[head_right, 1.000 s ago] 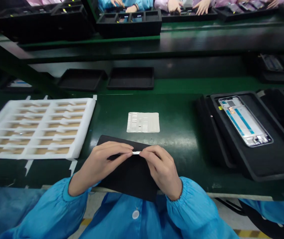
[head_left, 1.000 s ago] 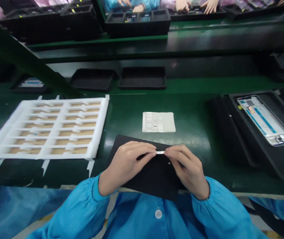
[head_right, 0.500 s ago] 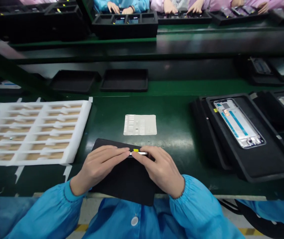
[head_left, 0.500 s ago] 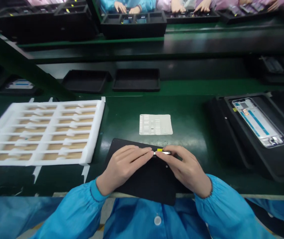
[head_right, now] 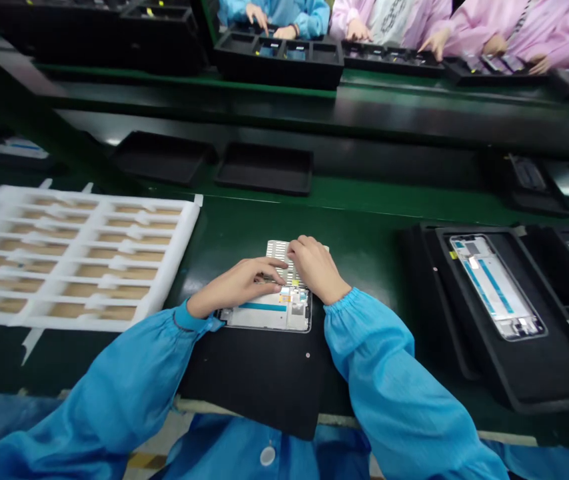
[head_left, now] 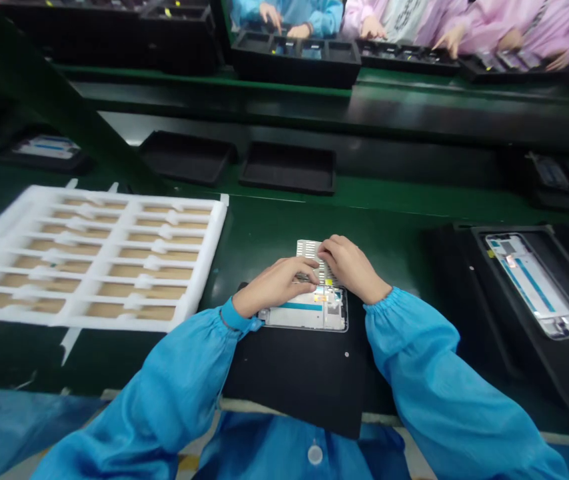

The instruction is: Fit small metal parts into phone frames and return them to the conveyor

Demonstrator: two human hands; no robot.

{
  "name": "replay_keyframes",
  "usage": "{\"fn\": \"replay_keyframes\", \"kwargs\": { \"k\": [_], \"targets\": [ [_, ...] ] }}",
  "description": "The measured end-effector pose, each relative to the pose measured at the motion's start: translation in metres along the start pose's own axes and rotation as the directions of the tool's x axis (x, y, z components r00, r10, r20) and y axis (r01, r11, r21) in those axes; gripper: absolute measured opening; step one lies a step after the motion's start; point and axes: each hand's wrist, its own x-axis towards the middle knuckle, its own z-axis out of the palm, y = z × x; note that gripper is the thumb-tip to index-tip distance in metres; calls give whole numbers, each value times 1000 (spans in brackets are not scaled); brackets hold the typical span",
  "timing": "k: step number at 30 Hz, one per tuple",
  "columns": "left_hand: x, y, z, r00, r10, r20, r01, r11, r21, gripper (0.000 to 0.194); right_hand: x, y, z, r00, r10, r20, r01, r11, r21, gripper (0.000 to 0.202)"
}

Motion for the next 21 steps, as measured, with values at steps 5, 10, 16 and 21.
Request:
{"fn": "replay_keyframes", "kwargs": {
  "k": [5,10,16,21],
  "targets": [
    [-1,-4,2,999,-39,20,39,999,-24,11,-5,-1,2,999,2,-46,2,996,85,12],
    [0,-6,2,997,-64,38,64,998,-5,8,-1,6,4,963,139,-232,-60,946,319,14],
    [-16,11,3,996,-37,-84,47,992,114,12,-16,-13,-18,896,298,-329,-62,817,573,16],
    [-52,42,13,942,229,-244,-128,920,370,20,-64,-51,-46,865,327,-381,-25,786,617,12]
  ]
}}
